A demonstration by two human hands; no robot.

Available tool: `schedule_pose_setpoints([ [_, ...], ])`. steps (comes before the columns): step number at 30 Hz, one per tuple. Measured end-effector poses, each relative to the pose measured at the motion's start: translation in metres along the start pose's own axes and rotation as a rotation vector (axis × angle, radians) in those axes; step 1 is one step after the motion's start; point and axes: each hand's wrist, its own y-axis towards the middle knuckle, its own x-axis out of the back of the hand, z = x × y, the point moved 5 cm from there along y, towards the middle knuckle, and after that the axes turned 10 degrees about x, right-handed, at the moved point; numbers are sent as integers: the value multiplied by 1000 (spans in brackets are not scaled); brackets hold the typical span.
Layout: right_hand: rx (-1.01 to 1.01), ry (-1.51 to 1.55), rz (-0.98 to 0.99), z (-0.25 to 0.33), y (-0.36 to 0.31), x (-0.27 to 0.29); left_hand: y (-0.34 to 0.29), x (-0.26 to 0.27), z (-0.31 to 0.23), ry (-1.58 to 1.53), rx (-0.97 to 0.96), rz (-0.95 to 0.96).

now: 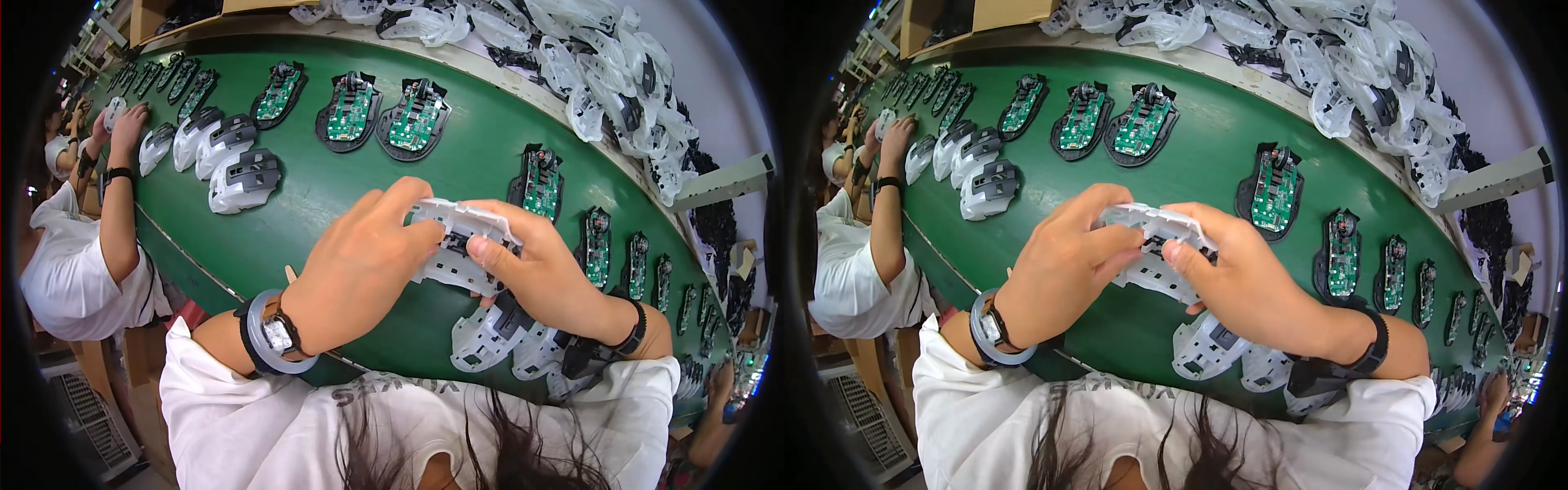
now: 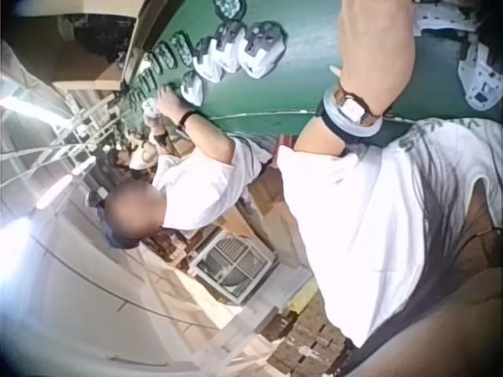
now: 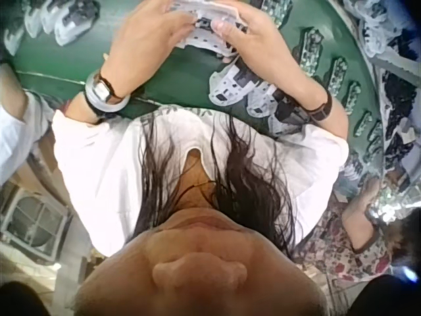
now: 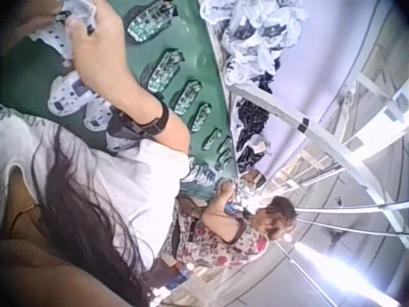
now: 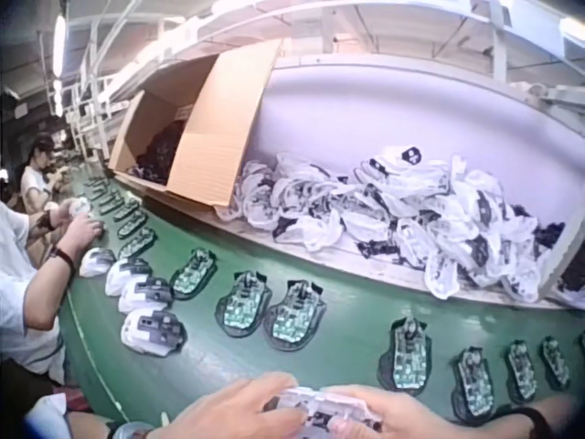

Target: The person assembles white plastic housings by inserting small black components into them. They repeatedly pick up a housing, insert a component, and place the assembled unit on the green table. The person also handles green circuit boards, placing them on the table alongside the housings.

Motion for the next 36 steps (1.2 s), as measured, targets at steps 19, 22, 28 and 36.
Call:
schedule_pose_setpoints([
  [19, -197, -329, 177, -1, 8, 24, -42, -12, 52, -1066, 769, 381],
  [22, 389, -860, 176, 6, 26, 23, -48, 15, 45, -577, 427, 170],
  [28, 300, -1961, -280, 14, 152, 181, -53, 7, 19, -307, 84, 415],
  [36, 339, -1967, -153, -2, 173, 185, -39, 83, 137, 265, 347, 74],
])
